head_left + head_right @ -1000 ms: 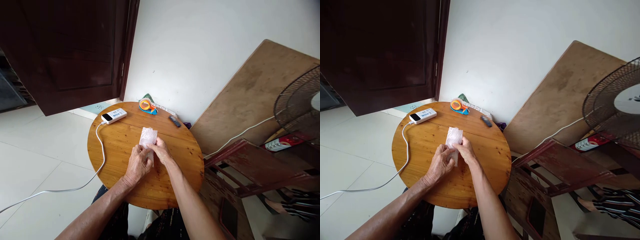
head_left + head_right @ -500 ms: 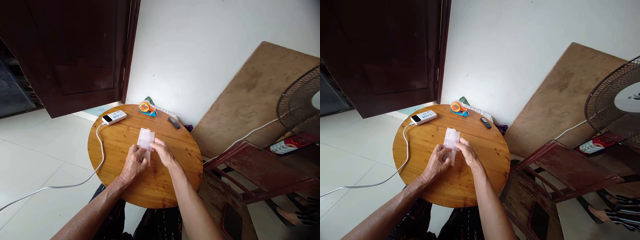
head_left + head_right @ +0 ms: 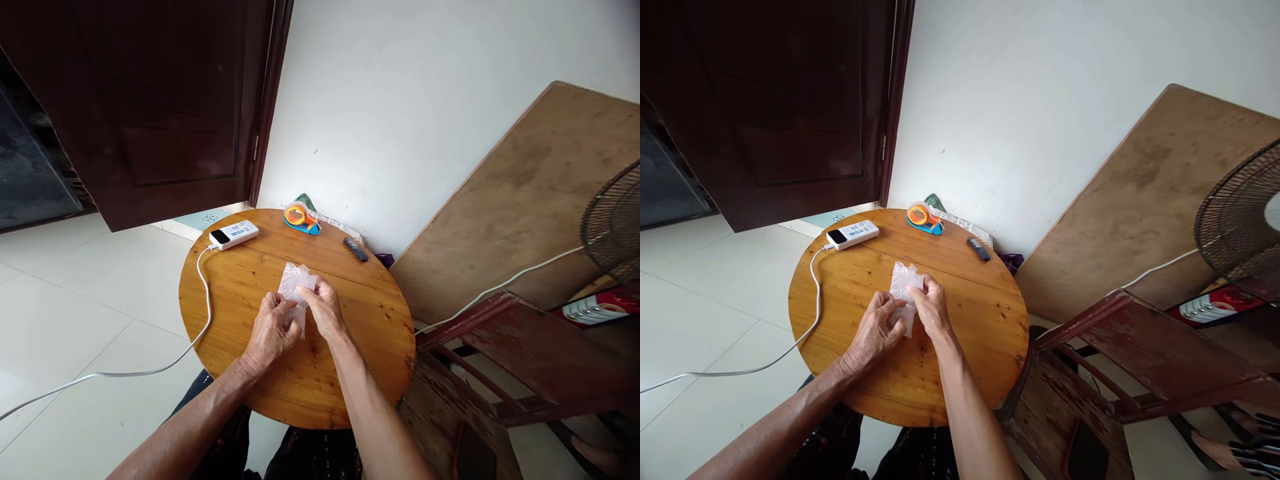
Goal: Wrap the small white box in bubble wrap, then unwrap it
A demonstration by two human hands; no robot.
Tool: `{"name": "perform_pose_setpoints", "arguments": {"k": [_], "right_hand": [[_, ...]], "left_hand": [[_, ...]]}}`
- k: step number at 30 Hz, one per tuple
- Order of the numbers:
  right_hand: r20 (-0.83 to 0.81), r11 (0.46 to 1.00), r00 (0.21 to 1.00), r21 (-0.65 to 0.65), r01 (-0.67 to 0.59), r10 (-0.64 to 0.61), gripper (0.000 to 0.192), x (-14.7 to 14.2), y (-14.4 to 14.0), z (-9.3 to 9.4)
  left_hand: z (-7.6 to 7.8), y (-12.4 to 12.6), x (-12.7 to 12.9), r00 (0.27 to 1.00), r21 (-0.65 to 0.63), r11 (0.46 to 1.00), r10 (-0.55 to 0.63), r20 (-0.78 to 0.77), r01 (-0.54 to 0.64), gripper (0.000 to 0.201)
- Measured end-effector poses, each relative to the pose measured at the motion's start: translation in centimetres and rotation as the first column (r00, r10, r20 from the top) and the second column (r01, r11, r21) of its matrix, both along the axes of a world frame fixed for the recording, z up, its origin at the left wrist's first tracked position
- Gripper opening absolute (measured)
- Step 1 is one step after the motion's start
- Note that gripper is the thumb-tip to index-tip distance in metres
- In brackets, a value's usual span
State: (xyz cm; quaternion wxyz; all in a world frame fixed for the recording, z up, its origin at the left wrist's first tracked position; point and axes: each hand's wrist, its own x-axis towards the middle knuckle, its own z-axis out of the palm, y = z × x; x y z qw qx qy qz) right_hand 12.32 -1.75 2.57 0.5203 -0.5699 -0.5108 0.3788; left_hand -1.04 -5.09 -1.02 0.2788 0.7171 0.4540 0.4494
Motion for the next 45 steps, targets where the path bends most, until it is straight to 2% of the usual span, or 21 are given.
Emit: {"name": "perform_pose_setpoints", "arguments": {"k": [4, 7, 10, 12, 14, 20, 23, 25, 27, 30, 33, 36, 39, 41, 43, 45], "right_hand": [[0.074, 0.997, 0.997, 0.061, -0.040, 0.035, 0.015, -0.2, -2.0, 0.7], [0.154, 0.996, 0.987, 0.065, -0.056, 0.045, 0.011, -0.3, -3.1, 1.2], [0.208, 0.996, 0.977, 0.065, -0.064, 0.049, 0.007, -0.3, -4.1, 1.6], [0.221, 0.993, 0.972, 0.075, -0.091, 0.073, 0.009, -0.3, -4.7, 1.8], [0.224, 0.990, 0.970, 0.086, -0.113, 0.092, 0.011, -0.2, -5.3, 1.9], [0.342, 0.973, 0.931, 0.139, -0.184, 0.127, 0.010, 0.4, -6.9, 1.6], [0.443, 0.950, 0.887, 0.203, -0.237, 0.127, 0.012, 0.5, -7.5, 0.8], [0.532, 0.929, 0.841, 0.257, -0.267, 0.095, 0.015, 0.7, -7.9, 0.0], [0.620, 0.904, 0.783, 0.309, -0.295, 0.044, 0.024, 0.8, -8.2, -0.9], [0.707, 0.877, 0.707, 0.355, -0.324, -0.025, 0.044, 1.0, -8.5, -2.2], [0.732, 0.858, 0.677, 0.395, -0.329, -0.077, 0.050, 1.0, -8.2, -3.0], [0.704, 0.859, 0.705, 0.409, -0.306, -0.084, 0.048, 0.9, -7.5, -2.8], [0.608, 0.892, 0.793, 0.373, -0.256, -0.027, 0.035, 1.0, -7.0, -1.7], [0.489, 0.934, 0.870, 0.282, -0.218, 0.055, 0.024, 1.1, -6.7, -0.8], [0.327, 0.969, 0.932, 0.133, -0.207, 0.154, 0.016, 1.3, -6.3, -0.1], [0.184, 0.982, 0.964, -0.023, -0.190, 0.191, 0.022, 1.4, -5.9, 0.0]], "left_hand": [[0.1, -0.2, 0.2, 0.998, -0.010, 0.998, 0.056, -0.011, -0.056, 0.036], [0.1, -0.4, 0.1, 0.982, 0.014, 0.982, 0.189, -0.013, -0.189, 0.035], [0.1, -0.4, -0.3, 0.969, 0.027, 0.968, 0.248, -0.007, -0.248, 0.051], [0.1, -0.3, -0.5, 0.978, 0.019, 0.978, 0.208, 0.000, -0.208, 0.066], [0.0, -0.1, -0.6, 0.989, 0.009, 0.989, 0.146, 0.012, -0.146, 0.071], [0.0, 0.2, -0.4, 0.998, -0.057, 0.998, 0.024, 0.059, -0.020, 0.033], [0.5, 0.5, -1.6, 0.991, -0.056, 0.992, -0.107, 0.076, 0.111, 0.021], [1.0, 0.6, -3.0, 0.973, -0.037, 0.973, -0.227, 0.049, 0.229, 0.024], [1.3, 0.5, -4.4, 0.933, -0.032, 0.935, -0.354, -0.061, 0.352, 0.044], [1.2, 0.4, -5.4, 0.910, -0.003, 0.929, -0.364, -0.199, 0.371, 0.061], [0.7, 0.6, -4.8, 0.935, 0.021, 0.953, -0.291, -0.204, 0.302, 0.054], [0.5, 1.2, -3.8, 0.947, 0.019, 0.954, -0.295, -0.123, 0.300, 0.047], [1.1, 1.8, -3.5, 0.943, -0.018, 0.944, -0.331, -0.033, 0.331, 0.037], [1.7, 2.2, -3.7, 0.948, -0.133, 0.940, -0.317, 0.006, 0.315, 0.030], [2.2, 2.5, -3.8, 0.951, -0.287, 0.910, -0.309, 0.006, 0.298, 0.027], [2.6, 3.0, -3.7, 0.953, -0.380, 0.886, -0.301, -0.034, 0.266, 0.030]]}}
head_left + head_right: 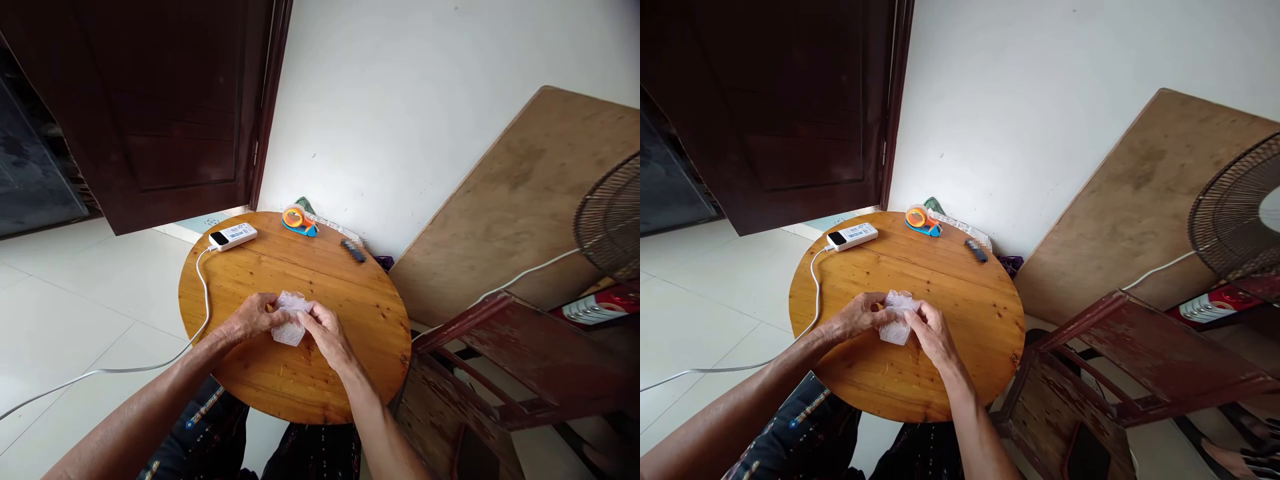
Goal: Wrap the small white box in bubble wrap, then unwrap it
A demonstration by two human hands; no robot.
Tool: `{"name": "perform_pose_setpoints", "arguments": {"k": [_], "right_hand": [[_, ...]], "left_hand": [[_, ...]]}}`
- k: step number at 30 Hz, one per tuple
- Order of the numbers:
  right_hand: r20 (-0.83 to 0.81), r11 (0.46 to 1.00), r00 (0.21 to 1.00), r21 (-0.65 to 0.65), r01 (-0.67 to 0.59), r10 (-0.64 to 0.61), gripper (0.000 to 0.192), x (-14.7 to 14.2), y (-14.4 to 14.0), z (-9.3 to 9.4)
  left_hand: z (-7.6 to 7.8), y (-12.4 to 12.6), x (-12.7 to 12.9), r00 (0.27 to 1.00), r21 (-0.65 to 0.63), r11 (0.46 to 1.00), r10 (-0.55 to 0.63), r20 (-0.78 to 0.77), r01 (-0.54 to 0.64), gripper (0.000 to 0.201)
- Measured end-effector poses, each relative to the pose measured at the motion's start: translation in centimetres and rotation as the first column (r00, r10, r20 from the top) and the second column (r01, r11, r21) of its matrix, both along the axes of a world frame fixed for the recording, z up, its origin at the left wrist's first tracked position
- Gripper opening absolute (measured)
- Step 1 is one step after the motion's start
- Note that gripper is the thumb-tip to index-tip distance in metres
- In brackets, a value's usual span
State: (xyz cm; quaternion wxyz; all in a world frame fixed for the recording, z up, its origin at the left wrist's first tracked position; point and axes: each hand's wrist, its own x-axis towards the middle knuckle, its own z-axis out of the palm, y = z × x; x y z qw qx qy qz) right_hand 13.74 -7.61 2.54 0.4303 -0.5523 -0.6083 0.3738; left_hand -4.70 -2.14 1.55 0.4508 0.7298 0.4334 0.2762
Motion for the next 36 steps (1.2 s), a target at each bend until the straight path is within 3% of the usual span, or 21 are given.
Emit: {"name": "perform_pose_setpoints", "arguments": {"k": [3, 5, 8, 11, 14, 17, 20, 25, 32, 36], "right_hand": [[-0.055, 0.979, 0.993, -0.180, 0.093, -0.104, 0.029, 0.0, 0.9, -0.6], [-0.054, 0.967, 0.987, -0.217, 0.135, -0.150, 0.028, -0.1, 1.4, -1.0], [-0.028, 0.978, 0.988, -0.142, 0.150, -0.155, 0.022, 0.0, 2.0, -1.2], [-0.008, 0.989, 0.993, -0.096, 0.113, -0.114, 0.020, 0.1, 2.5, -0.7], [-0.079, 0.993, 0.994, -0.090, 0.073, -0.080, 0.024, 0.1, 3.0, -0.2], [-0.177, 0.991, 0.975, -0.048, 0.127, -0.134, 0.025, -0.3, 3.4, -0.4], [-0.246, 0.981, 0.952, 0.014, 0.192, -0.183, 0.023, -0.8, 3.9, -1.1], [-0.226, 0.972, 0.956, 0.099, 0.212, -0.185, 0.021, -1.0, 3.8, -1.3], [-0.055, 0.964, 0.991, 0.232, 0.128, -0.118, 0.019, -1.1, 2.9, -0.6], [0.175, 0.902, 0.974, 0.427, 0.056, -0.143, 0.023, -1.6, 2.6, -1.1]], "left_hand": [[0.1, 0.5, 0.2, 0.998, 0.011, 0.999, 0.032, -0.057, -0.031, 0.038], [0.2, 0.7, 0.1, 0.999, 0.010, 1.000, -0.004, -0.044, 0.005, 0.041], [0.4, 0.4, -0.3, 0.987, -0.051, 0.989, -0.136, 0.079, 0.141, 0.034], [0.3, 0.0, -0.4, 0.947, -0.113, 0.962, -0.215, 0.238, 0.247, 0.040], [-0.5, -0.1, 0.0, 0.904, -0.140, 0.953, -0.199, 0.379, 0.269, 0.051], [-1.7, 0.1, 0.5, 0.879, -0.208, 0.953, -0.101, 0.465, 0.220, 0.072], [-2.5, 0.2, 0.7, 0.887, -0.239, 0.956, -0.041, 0.461, 0.168, 0.085], [-2.5, 0.0, 0.8, 0.896, -0.209, 0.965, -0.052, 0.440, 0.159, 0.084], [-2.6, 0.6, 0.9, 0.964, -0.056, 0.998, -0.019, 0.265, 0.035, 0.076], [-2.8, 0.6, 1.4, 0.986, 0.075, 0.997, 0.009, 0.168, -0.022, 0.066]]}}
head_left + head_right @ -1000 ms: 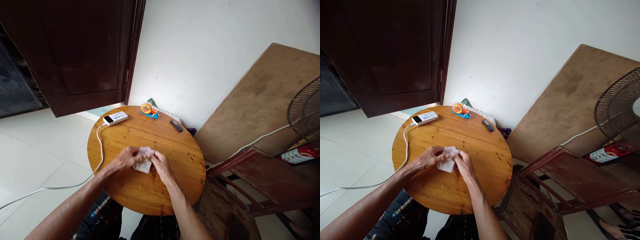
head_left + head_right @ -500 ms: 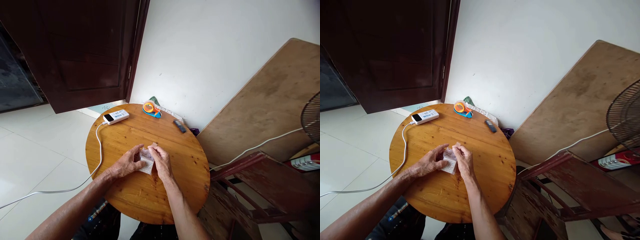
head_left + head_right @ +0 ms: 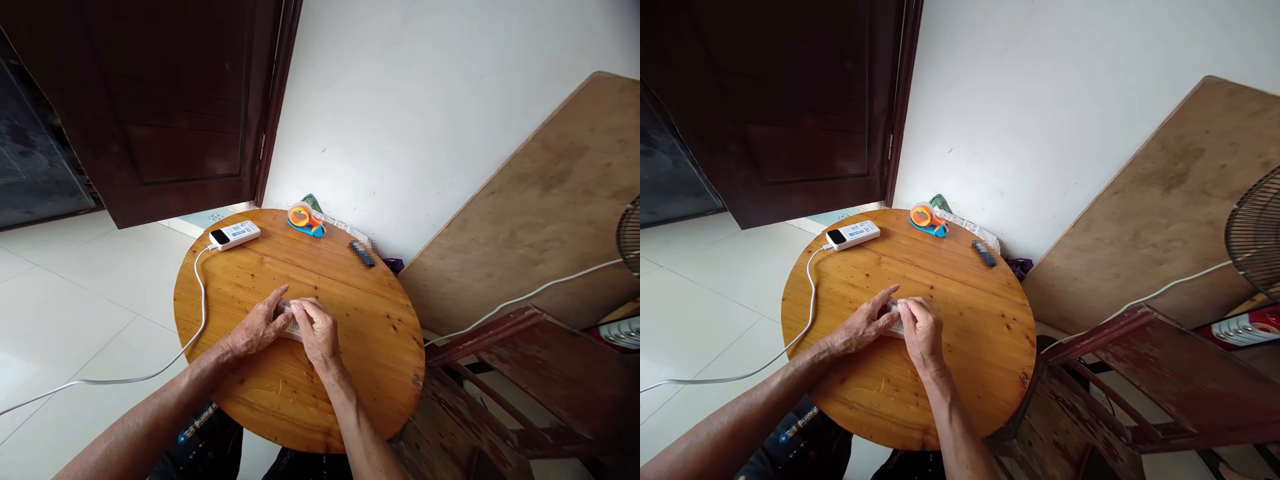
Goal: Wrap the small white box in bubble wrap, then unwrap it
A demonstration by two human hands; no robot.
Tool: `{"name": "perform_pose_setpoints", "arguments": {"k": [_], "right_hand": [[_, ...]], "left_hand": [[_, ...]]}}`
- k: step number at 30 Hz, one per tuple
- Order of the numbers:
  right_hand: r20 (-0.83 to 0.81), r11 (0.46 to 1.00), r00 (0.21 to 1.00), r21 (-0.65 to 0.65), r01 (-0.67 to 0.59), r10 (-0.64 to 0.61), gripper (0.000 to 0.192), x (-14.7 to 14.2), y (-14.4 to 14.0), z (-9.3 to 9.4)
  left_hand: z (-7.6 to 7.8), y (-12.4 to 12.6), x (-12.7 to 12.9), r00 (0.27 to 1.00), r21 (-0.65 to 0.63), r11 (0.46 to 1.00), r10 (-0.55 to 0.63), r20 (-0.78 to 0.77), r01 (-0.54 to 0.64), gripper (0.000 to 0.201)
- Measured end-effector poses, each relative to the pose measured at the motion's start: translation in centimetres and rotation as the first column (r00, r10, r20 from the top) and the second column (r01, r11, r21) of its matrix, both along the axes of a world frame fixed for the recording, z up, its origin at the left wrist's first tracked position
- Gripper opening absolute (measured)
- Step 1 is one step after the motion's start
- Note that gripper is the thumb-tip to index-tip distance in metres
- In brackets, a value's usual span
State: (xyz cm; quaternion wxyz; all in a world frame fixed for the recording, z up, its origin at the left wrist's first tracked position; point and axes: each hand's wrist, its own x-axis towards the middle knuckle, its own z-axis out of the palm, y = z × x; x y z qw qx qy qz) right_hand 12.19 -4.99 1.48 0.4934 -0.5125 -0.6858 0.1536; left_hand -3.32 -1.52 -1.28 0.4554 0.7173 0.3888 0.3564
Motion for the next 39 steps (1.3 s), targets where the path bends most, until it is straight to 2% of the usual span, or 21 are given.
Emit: {"name": "perform_pose_setpoints", "arguments": {"k": [3, 5, 7, 11, 14, 18, 26, 39], "right_hand": [[0.160, 0.994, 0.985, 0.093, 0.054, -0.069, 0.026, -0.1, 0.3, -0.5], [0.175, 0.992, 0.980, 0.089, 0.085, -0.099, 0.026, 0.1, 0.6, -0.7], [0.143, 0.994, 0.984, 0.043, 0.103, -0.109, 0.026, 0.2, 1.0, -0.9], [0.049, 0.994, 0.995, -0.066, 0.085, -0.082, 0.026, 0.4, 1.3, -0.8], [-0.013, 0.990, 0.998, -0.125, 0.066, -0.068, 0.027, 0.5, 1.1, -0.6], [-0.164, 0.980, 0.983, -0.190, 0.052, -0.084, 0.027, 0.9, 1.1, -0.3], [-0.382, 0.969, 0.919, -0.245, -0.003, -0.094, 0.030, 1.5, 1.4, -0.5], [-0.198, 0.985, 0.980, -0.172, -0.022, -0.013, 0.022, 1.1, 0.3, 0.3]], "left_hand": [[-0.1, -0.1, 0.5, 0.996, 0.106, 0.991, 0.081, -0.036, -0.077, 0.058], [0.0, -0.3, 0.6, 0.982, 0.178, 0.971, 0.174, -0.076, -0.158, 0.053], [0.2, -0.5, 0.4, 0.974, 0.215, 0.958, 0.210, -0.085, -0.188, 0.047], [0.4, -1.2, -0.5, 0.990, 0.290, 0.951, 0.130, -0.056, -0.108, 0.040], [0.0, -1.4, -0.6, 0.990, 0.338, 0.938, 0.111, -0.088, -0.075, 0.036], [-0.2, -1.0, -0.4, 0.988, 0.336, 0.940, 0.098, -0.117, -0.054, 0.032], [0.6, -0.8, -0.6, 0.994, 0.317, 0.948, 0.037, -0.105, -0.002, 0.033], [0.6, -0.6, -0.6, 0.995, 0.308, 0.951, 0.036, -0.091, -0.006, 0.031]]}}
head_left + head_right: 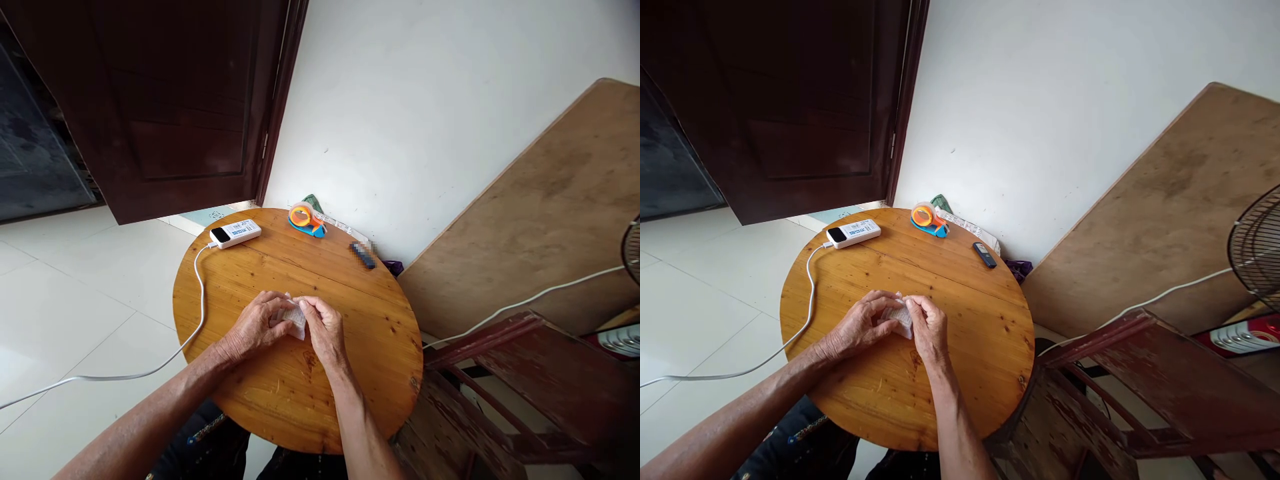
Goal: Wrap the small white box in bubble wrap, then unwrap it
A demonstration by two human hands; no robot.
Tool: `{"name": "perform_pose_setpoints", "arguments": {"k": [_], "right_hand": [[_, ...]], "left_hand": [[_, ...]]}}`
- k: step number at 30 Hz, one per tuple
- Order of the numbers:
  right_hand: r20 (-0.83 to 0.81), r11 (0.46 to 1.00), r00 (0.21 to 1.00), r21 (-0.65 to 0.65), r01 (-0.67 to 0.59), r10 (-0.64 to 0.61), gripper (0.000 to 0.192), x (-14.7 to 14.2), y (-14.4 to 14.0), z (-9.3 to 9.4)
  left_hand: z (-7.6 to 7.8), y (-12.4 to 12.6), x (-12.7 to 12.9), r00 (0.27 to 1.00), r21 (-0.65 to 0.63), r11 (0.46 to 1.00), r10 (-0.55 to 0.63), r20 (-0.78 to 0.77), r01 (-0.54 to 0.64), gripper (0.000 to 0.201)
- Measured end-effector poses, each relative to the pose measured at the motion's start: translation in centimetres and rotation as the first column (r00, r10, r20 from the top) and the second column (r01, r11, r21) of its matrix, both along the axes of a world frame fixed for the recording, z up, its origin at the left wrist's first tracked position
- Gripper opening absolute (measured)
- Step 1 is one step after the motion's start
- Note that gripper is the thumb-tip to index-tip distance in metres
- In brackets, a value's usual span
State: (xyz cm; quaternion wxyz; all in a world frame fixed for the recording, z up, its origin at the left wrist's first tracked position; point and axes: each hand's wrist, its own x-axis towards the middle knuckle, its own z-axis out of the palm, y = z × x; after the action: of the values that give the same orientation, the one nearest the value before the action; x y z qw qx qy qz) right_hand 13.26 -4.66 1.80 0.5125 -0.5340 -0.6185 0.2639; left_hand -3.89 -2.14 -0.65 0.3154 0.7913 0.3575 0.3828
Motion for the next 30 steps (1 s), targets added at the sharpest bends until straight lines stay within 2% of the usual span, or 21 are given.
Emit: {"name": "perform_pose_setpoints", "arguments": {"k": [3, 6, 9, 12, 17, 21, 25, 30], "right_hand": [[0.105, 0.994, 0.991, 0.062, -0.089, 0.082, 0.020, 0.4, -0.5, 0.0], [0.275, 0.983, 0.954, 0.103, -0.151, 0.117, 0.023, 0.8, -1.1, 0.1], [0.395, 0.985, 0.914, 0.104, -0.140, 0.089, 0.023, 1.0, -1.7, 0.5], [0.445, 0.989, 0.893, 0.083, -0.120, 0.071, 0.022, 1.2, -2.1, 0.6], [0.434, 0.987, 0.895, 0.068, -0.148, 0.104, 0.023, 1.7, -2.2, 0.4], [0.374, 0.988, 0.925, 0.102, -0.114, 0.068, 0.023, 1.8, -2.2, 0.4], [0.379, 0.986, 0.923, 0.121, -0.117, 0.063, 0.020, 1.7, -2.2, 0.7], [0.241, 0.989, 0.970, 0.137, -0.058, 0.023, 0.018, 1.9, -1.9, 0.5]], "left_hand": [[0.0, -0.1, 0.0, 1.000, -0.009, 1.000, 0.015, 0.009, -0.015, 0.029], [-0.1, -0.2, 0.1, 0.998, -0.073, 0.995, 0.068, -0.007, -0.069, 0.026], [-0.2, -0.3, 0.2, 0.994, -0.113, 0.988, 0.107, -0.018, -0.109, 0.028], [-0.2, -0.4, 0.3, 0.996, -0.059, 0.995, 0.085, -0.015, -0.085, 0.029], [-0.4, -0.2, 0.1, 0.999, 0.014, 0.999, 0.042, -0.023, -0.042, 0.023], [-0.2, -0.1, 0.1, 1.000, 0.004, 1.000, 0.021, -0.014, -0.021, 0.022], [0.3, -0.4, 0.1, 1.000, -0.023, 0.999, 0.031, 0.001, -0.031, 0.023], [0.6, -0.8, 0.0, 0.998, -0.082, 0.995, 0.055, -0.002, -0.056, 0.023]]}}
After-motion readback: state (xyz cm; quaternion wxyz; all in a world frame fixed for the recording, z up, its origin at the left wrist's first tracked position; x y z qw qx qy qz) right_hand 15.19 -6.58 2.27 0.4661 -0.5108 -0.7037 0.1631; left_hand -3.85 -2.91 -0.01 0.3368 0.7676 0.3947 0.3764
